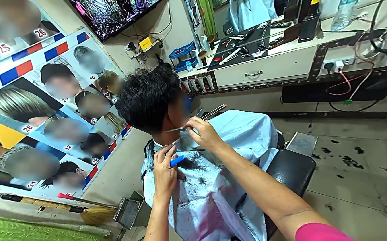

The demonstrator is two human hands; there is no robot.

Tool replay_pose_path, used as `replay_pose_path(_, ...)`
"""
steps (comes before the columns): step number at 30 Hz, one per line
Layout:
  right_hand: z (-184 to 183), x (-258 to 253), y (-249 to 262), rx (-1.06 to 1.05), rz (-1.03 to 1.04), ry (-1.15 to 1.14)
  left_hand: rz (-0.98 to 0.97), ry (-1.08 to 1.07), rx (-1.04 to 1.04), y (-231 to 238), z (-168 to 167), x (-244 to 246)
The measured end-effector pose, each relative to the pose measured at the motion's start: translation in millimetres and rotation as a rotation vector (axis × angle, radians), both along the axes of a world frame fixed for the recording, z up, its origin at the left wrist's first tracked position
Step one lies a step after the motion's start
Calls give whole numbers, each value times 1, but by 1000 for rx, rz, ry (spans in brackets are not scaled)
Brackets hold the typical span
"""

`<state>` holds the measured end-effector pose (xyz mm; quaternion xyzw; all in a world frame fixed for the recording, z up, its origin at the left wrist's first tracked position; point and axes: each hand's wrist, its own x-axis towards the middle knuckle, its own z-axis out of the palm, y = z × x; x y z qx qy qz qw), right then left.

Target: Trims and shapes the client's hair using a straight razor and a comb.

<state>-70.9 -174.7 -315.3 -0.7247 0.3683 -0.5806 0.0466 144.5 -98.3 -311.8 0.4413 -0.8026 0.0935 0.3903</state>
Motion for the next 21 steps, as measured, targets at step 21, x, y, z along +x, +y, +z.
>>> replay_pose_path(21,0,27,26,200,-75,-9,-210,60,-25,-48,31,62)
